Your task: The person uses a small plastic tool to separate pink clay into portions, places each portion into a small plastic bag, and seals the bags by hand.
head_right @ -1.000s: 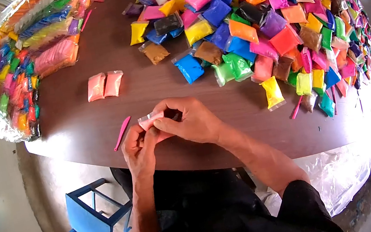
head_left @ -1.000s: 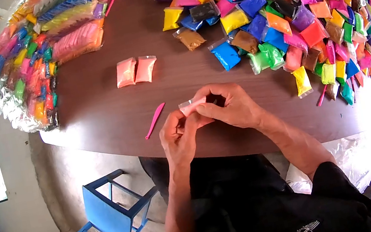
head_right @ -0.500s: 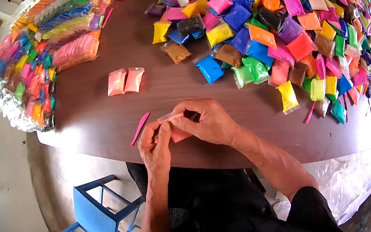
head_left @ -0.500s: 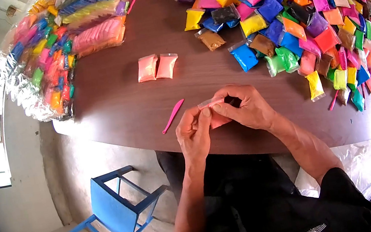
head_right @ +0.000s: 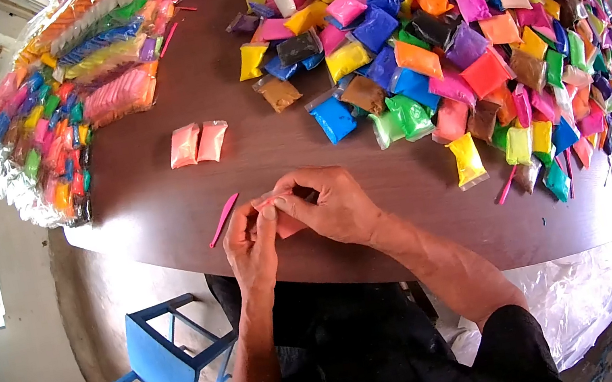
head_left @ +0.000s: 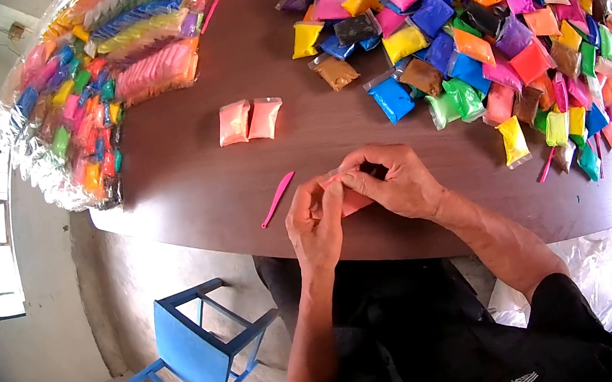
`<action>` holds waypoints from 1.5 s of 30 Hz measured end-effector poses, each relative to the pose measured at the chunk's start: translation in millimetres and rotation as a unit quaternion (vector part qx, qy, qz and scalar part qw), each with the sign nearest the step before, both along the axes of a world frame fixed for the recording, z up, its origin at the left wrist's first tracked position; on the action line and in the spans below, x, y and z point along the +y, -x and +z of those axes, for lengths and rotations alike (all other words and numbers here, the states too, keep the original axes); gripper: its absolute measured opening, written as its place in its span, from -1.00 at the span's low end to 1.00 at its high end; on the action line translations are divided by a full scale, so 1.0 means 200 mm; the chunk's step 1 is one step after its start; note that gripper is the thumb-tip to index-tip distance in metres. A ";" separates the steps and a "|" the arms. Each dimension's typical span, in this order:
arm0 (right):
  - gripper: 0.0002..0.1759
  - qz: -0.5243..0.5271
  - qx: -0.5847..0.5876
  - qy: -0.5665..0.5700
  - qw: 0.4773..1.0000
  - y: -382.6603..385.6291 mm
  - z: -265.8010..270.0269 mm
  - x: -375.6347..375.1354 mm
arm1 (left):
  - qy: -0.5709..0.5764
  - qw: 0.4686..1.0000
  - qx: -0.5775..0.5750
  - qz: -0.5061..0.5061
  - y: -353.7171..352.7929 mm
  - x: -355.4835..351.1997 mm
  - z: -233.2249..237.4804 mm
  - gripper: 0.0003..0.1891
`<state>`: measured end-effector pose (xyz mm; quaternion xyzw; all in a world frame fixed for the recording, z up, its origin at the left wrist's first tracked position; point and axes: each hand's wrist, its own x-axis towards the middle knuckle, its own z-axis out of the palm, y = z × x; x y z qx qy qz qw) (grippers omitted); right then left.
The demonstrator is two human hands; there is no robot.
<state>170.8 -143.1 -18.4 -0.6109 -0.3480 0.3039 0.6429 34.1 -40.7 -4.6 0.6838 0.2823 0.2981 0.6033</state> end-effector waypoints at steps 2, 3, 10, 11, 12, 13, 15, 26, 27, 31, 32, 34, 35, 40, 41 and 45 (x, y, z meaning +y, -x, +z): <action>-0.84 -0.007 0.001 -0.008 1.000 -0.01 0.00 0.00 | 0.000 1.000 0.014 0.013 0.00 0.00 0.02 -0.83; -0.82 -0.014 0.029 -0.015 0.999 -0.01 0.00 0.00 | -0.029 0.998 0.052 -0.023 0.03 0.02 0.01 -0.82; -0.80 0.009 0.067 0.012 0.998 -0.02 0.02 -0.01 | -0.021 0.996 0.071 -0.051 0.03 0.04 -0.02 -0.82; -0.80 0.009 0.069 0.012 0.997 -0.03 0.02 -0.01 | -0.021 0.996 0.073 -0.051 0.03 0.03 0.00 -0.82; -0.80 0.013 0.059 0.021 0.998 -0.04 0.02 -0.01 | -0.069 0.991 0.097 -0.053 0.04 0.02 0.03 -0.82; -0.80 0.017 0.049 0.029 0.998 -0.05 0.02 -0.01 | -0.117 0.984 0.121 -0.056 0.04 0.01 0.04 -0.82; -0.80 0.013 0.036 0.030 0.999 -0.04 0.02 -0.01 | -0.101 0.990 0.087 -0.051 0.04 -0.02 0.04 -0.81; -0.77 0.021 -0.004 0.027 0.999 -0.02 0.02 0.00 | -0.100 0.982 0.151 -0.054 0.11 0.02 0.01 -0.75; -0.73 0.005 -0.074 0.016 0.997 -0.02 0.01 0.00 | -0.129 0.979 0.156 -0.029 0.13 0.02 0.03 -0.77; -0.61 -0.019 -0.174 0.041 0.984 0.00 -0.01 0.00 | -0.324 0.921 0.207 0.071 0.20 0.16 0.04 -0.77; -0.61 -0.019 -0.174 0.042 0.984 0.00 -0.02 0.00 | -0.323 0.921 0.208 0.070 0.21 0.20 0.04 -0.77; -0.60 -0.051 -0.189 0.018 0.981 0.01 -0.04 0.01 | -0.432 0.858 0.254 0.118 0.24 0.28 0.02 -0.74; -0.60 -0.051 -0.189 0.018 0.980 0.01 -0.03 0.01 | -0.404 0.873 0.249 0.108 0.26 0.32 -0.01 -0.73; -0.61 -0.123 -0.339 0.007 0.933 0.00 0.00 0.00 | -0.377 0.879 0.275 0.093 0.28 0.35 -0.05 -0.82; -0.61 -0.122 -0.340 0.007 0.933 0.00 0.00 0.00 | -0.427 0.855 0.282 0.088 0.28 0.35 -0.05 -0.85; -0.58 -0.064 -0.422 -0.009 0.904 0.02 0.02 -0.03 | -0.458 0.840 0.277 0.092 0.26 0.33 -0.05 -0.88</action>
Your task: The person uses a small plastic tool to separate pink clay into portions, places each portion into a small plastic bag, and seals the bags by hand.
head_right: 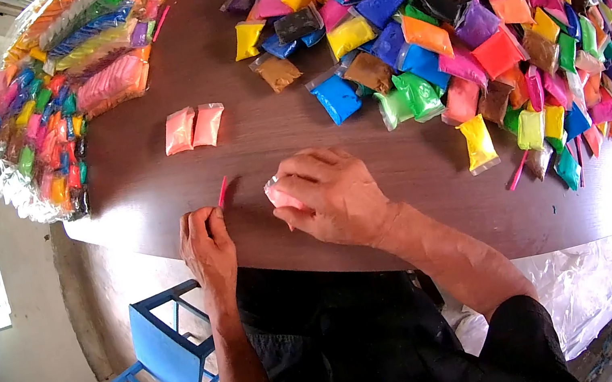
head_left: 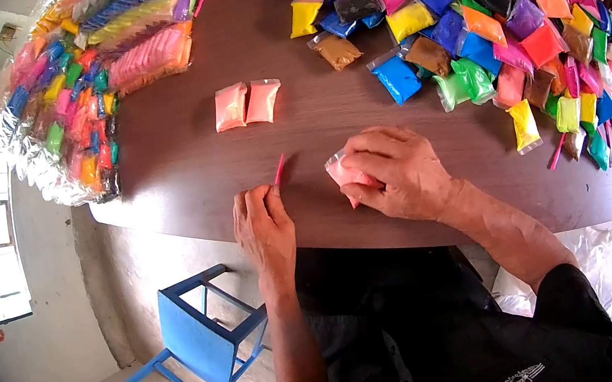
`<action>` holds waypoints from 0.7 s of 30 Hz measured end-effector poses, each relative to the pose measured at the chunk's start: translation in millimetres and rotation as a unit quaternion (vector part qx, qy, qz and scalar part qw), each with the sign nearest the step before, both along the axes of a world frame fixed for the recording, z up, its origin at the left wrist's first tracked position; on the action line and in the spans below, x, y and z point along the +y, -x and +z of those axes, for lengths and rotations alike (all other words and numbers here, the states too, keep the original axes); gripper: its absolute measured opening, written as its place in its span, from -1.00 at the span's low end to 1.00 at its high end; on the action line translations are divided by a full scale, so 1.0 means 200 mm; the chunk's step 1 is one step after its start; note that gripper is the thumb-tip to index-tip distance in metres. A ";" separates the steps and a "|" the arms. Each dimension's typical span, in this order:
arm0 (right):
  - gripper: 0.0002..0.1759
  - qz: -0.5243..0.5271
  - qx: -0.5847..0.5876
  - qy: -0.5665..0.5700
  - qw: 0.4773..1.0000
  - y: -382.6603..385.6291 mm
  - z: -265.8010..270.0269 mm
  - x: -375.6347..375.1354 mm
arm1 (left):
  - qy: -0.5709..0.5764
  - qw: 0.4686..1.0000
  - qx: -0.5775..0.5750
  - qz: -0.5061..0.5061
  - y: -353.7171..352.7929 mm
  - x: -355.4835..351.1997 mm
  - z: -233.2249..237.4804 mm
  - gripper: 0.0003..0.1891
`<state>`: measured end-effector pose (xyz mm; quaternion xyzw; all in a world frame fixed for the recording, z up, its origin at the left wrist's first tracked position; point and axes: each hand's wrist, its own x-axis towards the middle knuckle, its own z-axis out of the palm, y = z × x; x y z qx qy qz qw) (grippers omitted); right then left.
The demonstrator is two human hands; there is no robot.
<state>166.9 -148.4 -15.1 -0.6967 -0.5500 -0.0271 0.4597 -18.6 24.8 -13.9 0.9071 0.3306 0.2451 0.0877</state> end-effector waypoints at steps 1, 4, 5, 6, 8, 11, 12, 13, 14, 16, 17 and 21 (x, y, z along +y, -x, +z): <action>-0.59 0.016 -0.023 0.007 1.000 0.01 0.00 0.00 | 0.023 1.000 0.000 -0.019 -0.01 -0.02 0.03 -0.90; -0.68 0.019 0.000 0.018 1.000 0.01 -0.03 0.02 | 0.065 0.996 0.008 -0.062 -0.04 -0.11 0.06 -0.92; -0.68 0.018 -0.002 0.020 1.000 0.00 -0.03 0.02 | 0.081 0.993 0.013 -0.082 -0.06 -0.15 0.06 -0.91; -0.70 0.021 0.006 0.009 1.000 -0.01 -0.03 0.02 | 0.095 0.991 0.007 -0.093 -0.07 -0.18 0.06 -0.91; -0.72 0.020 0.014 -0.001 1.000 -0.02 -0.04 0.01 | 0.119 0.988 0.005 -0.103 -0.10 -0.23 0.07 -0.91; -0.77 0.018 0.037 0.004 0.999 -0.03 -0.06 0.01 | 0.134 0.982 0.009 -0.133 -0.12 -0.24 0.05 -0.91; -0.79 0.019 0.024 -0.001 1.000 -0.03 -0.06 0.02 | 0.148 0.980 -0.011 -0.130 -0.13 -0.24 0.05 -0.90; -0.81 0.019 0.011 -0.007 1.000 -0.03 -0.07 0.02 | 0.162 0.978 -0.030 -0.126 -0.14 -0.24 0.05 -0.88; -0.81 0.019 0.011 -0.006 1.000 -0.03 -0.07 0.02 | 0.163 0.978 -0.030 -0.127 -0.15 -0.23 0.04 -0.88; -0.83 0.019 0.000 -0.006 1.000 -0.03 -0.06 0.02 | 0.157 0.974 -0.070 -0.151 -0.16 -0.20 0.03 -0.88; -0.83 0.019 -0.001 -0.006 1.000 -0.03 -0.06 0.02 | 0.157 0.974 -0.070 -0.151 -0.16 -0.20 0.03 -0.88; -0.84 0.022 0.000 0.004 1.000 -0.03 -0.06 0.02 | 0.161 0.978 -0.071 -0.115 -0.20 -0.19 0.01 -0.95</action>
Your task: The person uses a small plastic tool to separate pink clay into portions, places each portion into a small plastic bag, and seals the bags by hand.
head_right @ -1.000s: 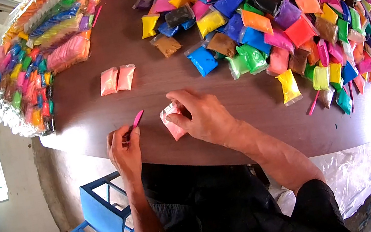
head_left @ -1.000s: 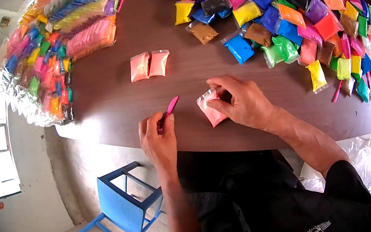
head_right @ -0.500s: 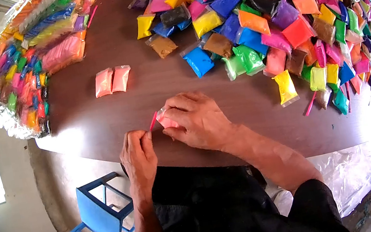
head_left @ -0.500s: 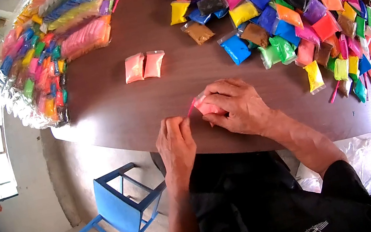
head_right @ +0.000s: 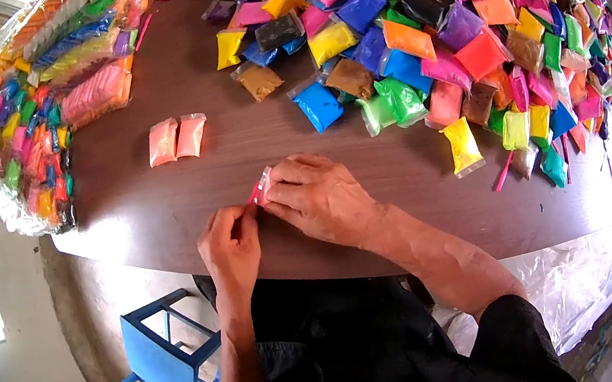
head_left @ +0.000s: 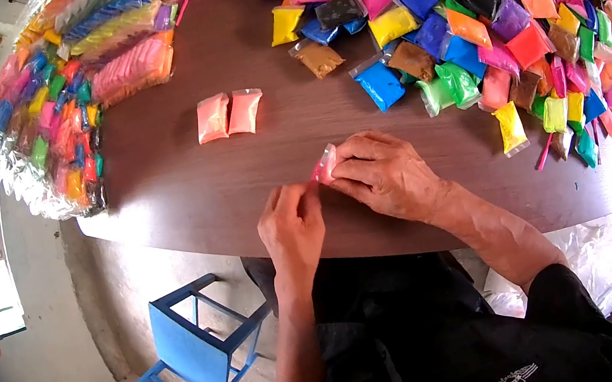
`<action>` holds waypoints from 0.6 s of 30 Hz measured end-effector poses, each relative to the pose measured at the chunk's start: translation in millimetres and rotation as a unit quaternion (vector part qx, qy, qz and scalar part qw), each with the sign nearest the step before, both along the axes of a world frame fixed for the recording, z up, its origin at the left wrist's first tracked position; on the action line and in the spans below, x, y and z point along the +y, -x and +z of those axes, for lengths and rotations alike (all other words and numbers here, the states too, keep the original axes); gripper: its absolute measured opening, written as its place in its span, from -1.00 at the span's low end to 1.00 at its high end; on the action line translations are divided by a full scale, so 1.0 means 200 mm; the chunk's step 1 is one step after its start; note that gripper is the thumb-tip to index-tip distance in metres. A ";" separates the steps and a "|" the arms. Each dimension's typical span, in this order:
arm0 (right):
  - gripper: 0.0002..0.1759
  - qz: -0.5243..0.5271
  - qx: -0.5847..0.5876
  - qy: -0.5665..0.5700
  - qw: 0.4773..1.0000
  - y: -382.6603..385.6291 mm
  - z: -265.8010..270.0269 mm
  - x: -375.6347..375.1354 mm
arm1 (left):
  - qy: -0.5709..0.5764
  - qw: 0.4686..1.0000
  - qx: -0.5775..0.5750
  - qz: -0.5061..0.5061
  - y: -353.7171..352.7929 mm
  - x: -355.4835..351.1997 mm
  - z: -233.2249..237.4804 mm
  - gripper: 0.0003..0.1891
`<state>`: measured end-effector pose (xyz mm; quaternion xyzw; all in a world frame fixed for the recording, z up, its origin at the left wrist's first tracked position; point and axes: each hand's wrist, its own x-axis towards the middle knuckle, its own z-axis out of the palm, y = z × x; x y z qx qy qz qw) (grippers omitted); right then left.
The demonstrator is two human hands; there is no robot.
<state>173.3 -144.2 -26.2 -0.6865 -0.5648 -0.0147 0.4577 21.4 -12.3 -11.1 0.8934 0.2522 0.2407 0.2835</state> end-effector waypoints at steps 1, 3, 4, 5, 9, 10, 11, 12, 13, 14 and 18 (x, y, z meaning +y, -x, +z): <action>-0.84 0.002 0.007 -0.002 1.000 0.00 0.00 0.00 | 0.009 1.000 -0.004 0.020 -0.01 0.02 0.00 -0.95; -0.84 0.003 0.013 -0.005 1.000 -0.01 0.00 0.00 | 0.008 1.000 -0.006 0.026 -0.03 0.05 0.00 -0.94; -0.84 0.004 0.019 -0.010 1.000 -0.01 0.00 0.01 | 0.006 0.999 -0.007 0.031 -0.03 0.05 0.01 -0.93; -0.84 0.004 0.018 -0.012 1.000 -0.01 0.00 0.01 | 0.004 0.999 -0.007 0.031 -0.03 0.05 0.03 -0.93; -0.85 -0.003 0.031 -0.017 0.999 -0.01 0.00 0.01 | 0.026 0.999 -0.019 0.006 -0.02 -0.01 0.06 -0.93; -0.85 -0.005 0.028 -0.020 0.999 -0.01 0.00 0.01 | 0.028 0.999 -0.021 -0.009 -0.02 -0.03 0.05 -0.93; -0.85 -0.003 0.028 -0.020 0.999 -0.01 0.00 0.01 | 0.026 0.999 -0.025 -0.014 -0.02 -0.04 0.02 -0.92; -0.85 -0.003 0.030 -0.020 0.999 -0.01 0.00 0.01 | 0.026 0.999 -0.026 -0.012 -0.01 -0.03 0.01 -0.92; -0.84 -0.004 0.030 -0.020 0.999 -0.01 0.00 0.01 | 0.016 1.000 -0.011 0.000 -0.02 -0.02 0.01 -0.91; -0.84 -0.003 0.030 -0.020 0.999 -0.01 0.00 0.01 | 0.005 1.000 0.004 0.013 -0.02 -0.01 0.00 -0.90; -0.82 0.002 0.042 -0.016 0.999 -0.01 0.01 0.02 | 0.023 0.999 -0.026 0.030 -0.04 0.08 -0.02 -0.86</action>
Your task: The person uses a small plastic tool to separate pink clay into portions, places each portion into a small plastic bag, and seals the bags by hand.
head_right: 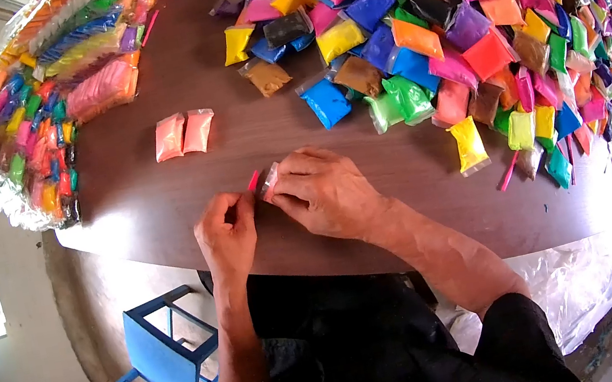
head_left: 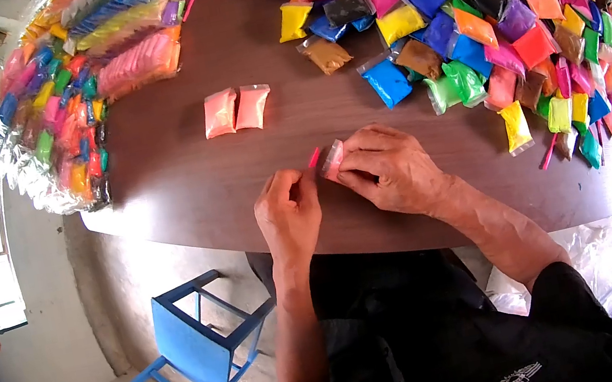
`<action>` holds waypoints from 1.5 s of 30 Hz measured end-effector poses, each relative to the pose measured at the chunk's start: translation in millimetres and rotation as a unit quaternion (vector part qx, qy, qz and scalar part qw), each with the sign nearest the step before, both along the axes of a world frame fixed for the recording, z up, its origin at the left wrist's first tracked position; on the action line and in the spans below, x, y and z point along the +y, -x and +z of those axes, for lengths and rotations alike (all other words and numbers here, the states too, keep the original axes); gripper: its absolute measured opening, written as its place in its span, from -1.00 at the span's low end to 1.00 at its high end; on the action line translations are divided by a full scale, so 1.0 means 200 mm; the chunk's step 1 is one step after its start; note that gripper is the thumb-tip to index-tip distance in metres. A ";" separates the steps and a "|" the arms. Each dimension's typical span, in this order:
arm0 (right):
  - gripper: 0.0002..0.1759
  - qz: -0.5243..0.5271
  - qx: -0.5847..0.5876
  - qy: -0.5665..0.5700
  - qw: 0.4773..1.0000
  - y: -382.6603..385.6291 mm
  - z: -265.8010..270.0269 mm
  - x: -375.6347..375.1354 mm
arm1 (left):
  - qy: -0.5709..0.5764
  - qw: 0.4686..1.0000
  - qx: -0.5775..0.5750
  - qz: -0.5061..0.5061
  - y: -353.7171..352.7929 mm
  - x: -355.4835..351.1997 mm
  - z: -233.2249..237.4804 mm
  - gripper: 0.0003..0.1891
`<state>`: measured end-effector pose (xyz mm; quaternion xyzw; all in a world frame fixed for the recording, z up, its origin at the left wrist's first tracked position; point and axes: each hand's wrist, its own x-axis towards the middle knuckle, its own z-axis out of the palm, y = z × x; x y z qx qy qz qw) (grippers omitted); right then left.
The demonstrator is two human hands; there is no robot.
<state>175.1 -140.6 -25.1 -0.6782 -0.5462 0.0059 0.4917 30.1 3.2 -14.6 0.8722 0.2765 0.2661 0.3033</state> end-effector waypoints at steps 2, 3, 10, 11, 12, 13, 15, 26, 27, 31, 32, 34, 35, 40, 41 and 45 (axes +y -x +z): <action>-0.80 -0.004 0.010 0.005 1.000 0.01 -0.01 0.00 | 0.005 1.000 -0.010 -0.015 -0.01 -0.02 0.01 -0.84; -0.80 -0.009 0.008 -0.002 1.000 0.01 -0.01 0.00 | 0.011 0.999 -0.021 -0.030 -0.02 -0.04 0.01 -0.83; -0.80 -0.010 0.004 -0.009 1.000 0.00 0.00 0.00 | 0.032 0.998 0.016 -0.046 -0.07 -0.02 0.02 -0.82; -0.80 -0.007 0.004 -0.010 1.000 0.00 0.00 0.01 | 0.031 0.998 0.029 -0.036 -0.09 -0.01 0.03 -0.82; -0.83 -0.001 0.002 0.000 1.000 0.00 0.00 0.01 | 0.031 0.998 0.042 -0.027 -0.11 0.00 0.04 -0.81; -0.86 0.004 0.000 0.010 1.000 0.00 0.00 0.01 | 0.030 0.998 0.041 -0.027 -0.13 0.01 0.04 -0.81; -0.83 -0.001 -0.003 0.000 1.000 0.00 0.00 0.01 | 0.086 0.995 0.051 -0.020 -0.15 0.03 0.04 -0.85; -0.83 -0.015 -0.015 -0.004 1.000 0.01 0.02 0.01 | 0.078 0.995 0.058 -0.014 -0.17 0.02 0.04 -0.82; -0.83 -0.028 -0.017 0.001 0.999 0.01 0.03 0.01 | 0.086 0.994 0.070 -0.002 -0.18 0.02 0.05 -0.82; -0.84 -0.057 -0.014 -0.001 0.998 0.01 0.04 -0.01 | 0.116 0.993 0.017 -0.001 -0.14 0.05 0.03 -0.85; -0.84 -0.060 -0.012 0.000 0.998 0.01 0.04 -0.01 | 0.140 0.990 0.011 0.004 -0.12 0.05 0.04 -0.87; -0.84 -0.070 0.002 0.049 0.996 0.01 0.03 -0.03 | 0.166 0.986 0.007 0.007 -0.08 0.00 0.06 -0.88; -0.84 -0.071 0.003 0.051 0.996 0.01 0.02 -0.03 | 0.155 0.988 0.008 -0.013 -0.06 -0.04 0.07 -0.90; -0.81 -0.057 0.019 0.021 0.998 0.01 0.02 -0.02 | 0.119 0.992 0.001 -0.030 -0.02 -0.08 0.02 -0.94; -0.81 -0.057 0.018 0.022 0.998 0.00 0.02 -0.02 | 0.119 0.992 0.001 -0.029 -0.02 -0.07 0.02 -0.94; -0.82 -0.068 0.005 0.031 0.997 0.00 0.02 -0.02 | 0.103 0.994 0.018 0.021 -0.03 -0.03 0.01 -0.94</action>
